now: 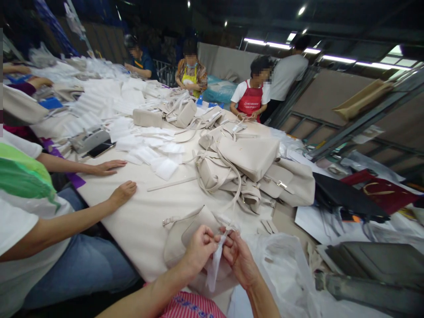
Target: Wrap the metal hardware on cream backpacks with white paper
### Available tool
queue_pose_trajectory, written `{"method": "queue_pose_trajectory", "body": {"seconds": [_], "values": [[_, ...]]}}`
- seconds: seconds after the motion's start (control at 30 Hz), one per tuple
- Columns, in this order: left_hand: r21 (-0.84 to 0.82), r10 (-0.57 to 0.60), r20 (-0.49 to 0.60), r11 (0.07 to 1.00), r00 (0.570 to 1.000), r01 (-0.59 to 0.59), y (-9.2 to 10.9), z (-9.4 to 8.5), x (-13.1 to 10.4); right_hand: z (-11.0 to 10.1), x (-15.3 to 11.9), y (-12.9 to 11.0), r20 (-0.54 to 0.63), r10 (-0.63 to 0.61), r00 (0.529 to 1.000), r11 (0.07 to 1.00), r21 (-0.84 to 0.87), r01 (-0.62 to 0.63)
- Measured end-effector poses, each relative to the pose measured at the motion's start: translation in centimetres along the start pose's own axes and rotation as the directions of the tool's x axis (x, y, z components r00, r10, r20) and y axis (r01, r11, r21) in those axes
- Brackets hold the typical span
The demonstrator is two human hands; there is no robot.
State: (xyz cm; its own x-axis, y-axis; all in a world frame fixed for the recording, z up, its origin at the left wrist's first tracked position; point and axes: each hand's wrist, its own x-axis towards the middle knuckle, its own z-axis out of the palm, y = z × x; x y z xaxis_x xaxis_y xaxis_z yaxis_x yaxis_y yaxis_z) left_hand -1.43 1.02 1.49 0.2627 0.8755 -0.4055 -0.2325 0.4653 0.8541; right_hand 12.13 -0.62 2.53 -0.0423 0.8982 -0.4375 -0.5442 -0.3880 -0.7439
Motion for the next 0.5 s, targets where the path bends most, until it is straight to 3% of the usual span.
{"method": "queue_pose_trajectory", "body": {"seconds": [0.3,0.4,0.5], "values": [[0.088,0.006,0.074,0.996,0.997,-0.013,1.1,-0.4,0.0,-0.2,0.0,0.2,0.055,-0.034,0.998,0.994,-0.104,0.039],[0.271,0.099,0.038,0.957,0.994,-0.106,2.7,-0.4,-0.2,0.1,0.2,0.1,0.033,-0.073,0.997,0.981,-0.179,0.078],[0.514,0.225,0.007,0.835,0.974,-0.196,4.6,0.1,-0.3,0.4,0.3,0.0,0.013,-0.088,0.996,0.968,-0.234,0.089]]}}
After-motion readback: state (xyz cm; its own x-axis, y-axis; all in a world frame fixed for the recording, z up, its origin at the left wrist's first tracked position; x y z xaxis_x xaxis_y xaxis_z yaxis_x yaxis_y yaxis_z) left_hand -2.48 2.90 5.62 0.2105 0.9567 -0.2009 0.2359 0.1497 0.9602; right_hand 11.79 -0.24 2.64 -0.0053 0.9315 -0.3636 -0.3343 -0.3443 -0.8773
